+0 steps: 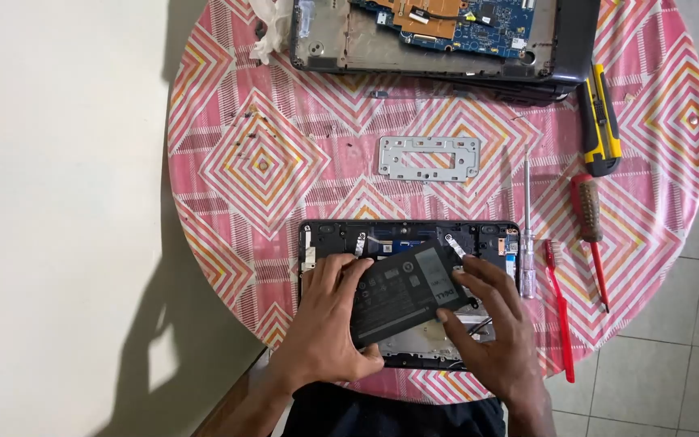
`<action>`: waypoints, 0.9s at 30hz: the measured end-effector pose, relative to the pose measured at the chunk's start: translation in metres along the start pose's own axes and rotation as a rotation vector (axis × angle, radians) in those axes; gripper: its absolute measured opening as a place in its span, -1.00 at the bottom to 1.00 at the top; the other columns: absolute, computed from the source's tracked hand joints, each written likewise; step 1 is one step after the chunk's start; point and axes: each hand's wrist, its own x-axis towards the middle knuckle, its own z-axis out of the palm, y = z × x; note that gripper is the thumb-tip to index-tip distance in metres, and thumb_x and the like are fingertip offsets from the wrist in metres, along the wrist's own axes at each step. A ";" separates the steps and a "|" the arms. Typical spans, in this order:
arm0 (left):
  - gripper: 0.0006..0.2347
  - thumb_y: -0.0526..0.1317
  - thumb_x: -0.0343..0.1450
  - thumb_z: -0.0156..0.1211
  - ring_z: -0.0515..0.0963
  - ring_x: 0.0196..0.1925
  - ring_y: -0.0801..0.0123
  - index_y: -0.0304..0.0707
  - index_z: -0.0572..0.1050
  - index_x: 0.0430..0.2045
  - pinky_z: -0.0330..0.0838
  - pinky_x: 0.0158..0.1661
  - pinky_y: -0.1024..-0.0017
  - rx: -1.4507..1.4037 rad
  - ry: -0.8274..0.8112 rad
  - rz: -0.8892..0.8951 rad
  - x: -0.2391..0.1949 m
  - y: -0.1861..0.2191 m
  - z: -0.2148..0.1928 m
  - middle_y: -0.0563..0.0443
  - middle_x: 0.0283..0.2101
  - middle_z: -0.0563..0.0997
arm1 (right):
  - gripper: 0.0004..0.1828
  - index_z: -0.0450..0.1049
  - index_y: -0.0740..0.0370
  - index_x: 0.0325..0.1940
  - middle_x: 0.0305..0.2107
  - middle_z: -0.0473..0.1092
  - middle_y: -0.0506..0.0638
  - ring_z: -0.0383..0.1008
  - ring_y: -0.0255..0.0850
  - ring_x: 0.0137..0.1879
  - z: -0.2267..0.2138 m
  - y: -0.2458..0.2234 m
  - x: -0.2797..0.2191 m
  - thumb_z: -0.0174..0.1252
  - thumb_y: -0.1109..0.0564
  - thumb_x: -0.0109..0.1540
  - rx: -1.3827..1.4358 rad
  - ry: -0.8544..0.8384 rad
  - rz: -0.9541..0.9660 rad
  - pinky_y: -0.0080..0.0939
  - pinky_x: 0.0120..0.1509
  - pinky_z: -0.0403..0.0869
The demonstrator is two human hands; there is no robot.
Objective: The person places a metal bracket into the laptop chassis and secures it with a screwdriver. They then use a red plastic pry tool to adjust internal components before placing the battery back into the laptop.
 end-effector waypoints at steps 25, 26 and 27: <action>-0.33 -0.21 -0.03 0.29 0.22 0.14 -0.02 -0.31 0.29 0.03 0.27 0.02 -0.04 -0.110 0.760 -0.623 -0.012 -0.098 -0.028 -0.23 0.00 0.22 | -0.58 0.41 0.52 0.13 0.02 0.44 0.37 0.46 0.17 0.17 -0.075 0.013 0.157 0.25 0.30 0.21 -0.294 0.228 -0.366 0.07 0.15 0.49; -0.29 -0.16 -0.04 0.30 0.25 0.14 -0.04 -0.28 0.28 0.06 0.23 0.05 -0.07 -0.057 0.754 -0.639 -0.013 -0.101 -0.023 -0.24 0.02 0.24 | -0.49 0.35 0.55 0.19 0.06 0.39 0.41 0.39 0.22 0.20 -0.078 0.008 0.178 0.26 0.31 0.19 -0.283 0.167 -0.380 0.13 0.20 0.42; -0.26 -0.11 -0.05 0.32 0.27 0.14 -0.06 -0.25 0.27 0.09 0.18 0.09 -0.11 -0.004 0.746 -0.653 -0.012 -0.104 -0.018 -0.24 0.04 0.26 | -0.40 0.28 0.59 0.25 0.10 0.34 0.44 0.33 0.27 0.23 -0.081 0.004 0.199 0.26 0.32 0.16 -0.272 0.107 -0.393 0.18 0.26 0.35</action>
